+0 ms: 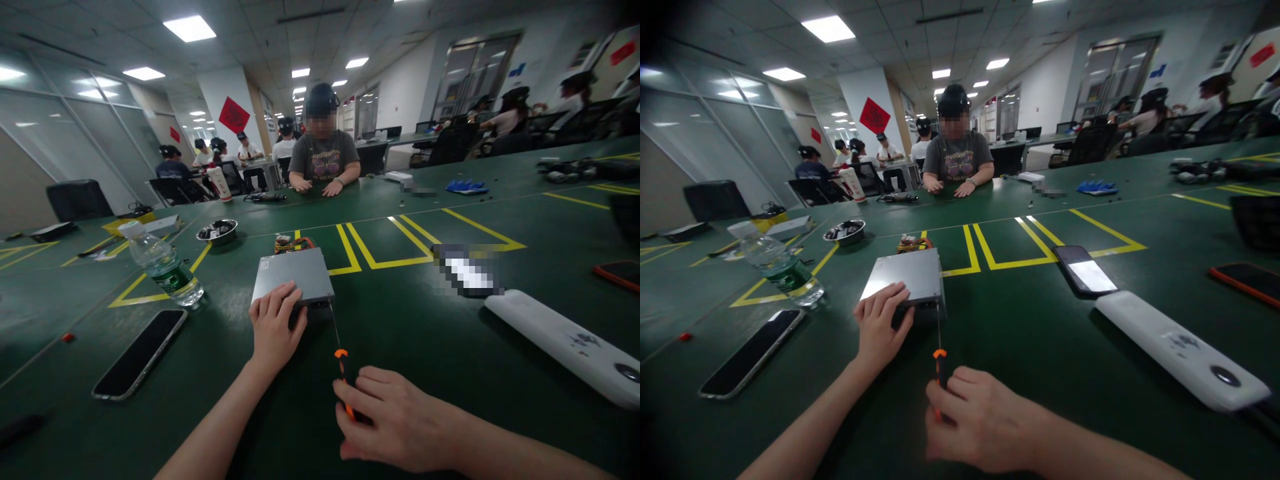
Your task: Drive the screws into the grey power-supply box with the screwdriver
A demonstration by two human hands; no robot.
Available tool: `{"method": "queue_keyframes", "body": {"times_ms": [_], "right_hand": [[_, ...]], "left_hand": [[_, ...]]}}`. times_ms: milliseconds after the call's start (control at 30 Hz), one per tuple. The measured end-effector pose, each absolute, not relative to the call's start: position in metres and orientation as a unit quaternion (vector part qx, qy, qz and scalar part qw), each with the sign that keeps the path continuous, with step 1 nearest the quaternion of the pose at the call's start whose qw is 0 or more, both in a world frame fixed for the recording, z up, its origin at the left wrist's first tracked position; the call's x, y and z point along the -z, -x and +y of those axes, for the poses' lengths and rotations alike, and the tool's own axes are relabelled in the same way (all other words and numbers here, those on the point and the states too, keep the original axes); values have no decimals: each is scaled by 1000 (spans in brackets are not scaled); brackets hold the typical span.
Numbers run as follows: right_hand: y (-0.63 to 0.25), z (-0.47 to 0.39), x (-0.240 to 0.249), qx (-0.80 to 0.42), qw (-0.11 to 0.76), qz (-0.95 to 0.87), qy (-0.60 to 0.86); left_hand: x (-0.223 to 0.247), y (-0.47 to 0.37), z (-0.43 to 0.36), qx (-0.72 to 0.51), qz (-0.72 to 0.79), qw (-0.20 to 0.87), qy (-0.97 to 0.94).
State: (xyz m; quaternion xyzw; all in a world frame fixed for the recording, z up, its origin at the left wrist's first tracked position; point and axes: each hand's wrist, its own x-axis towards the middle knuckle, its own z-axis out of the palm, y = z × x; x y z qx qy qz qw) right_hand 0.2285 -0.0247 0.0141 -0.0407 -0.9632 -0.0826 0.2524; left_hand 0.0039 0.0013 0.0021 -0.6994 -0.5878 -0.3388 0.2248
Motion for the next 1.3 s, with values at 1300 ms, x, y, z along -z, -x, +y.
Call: {"method": "queue_keyframes", "body": {"times_ms": [1300], "right_hand": [[-214,-22,-14,58,379,-923,-5]], "left_hand": [[-2,-4,2,349,-583,214,702]]}}
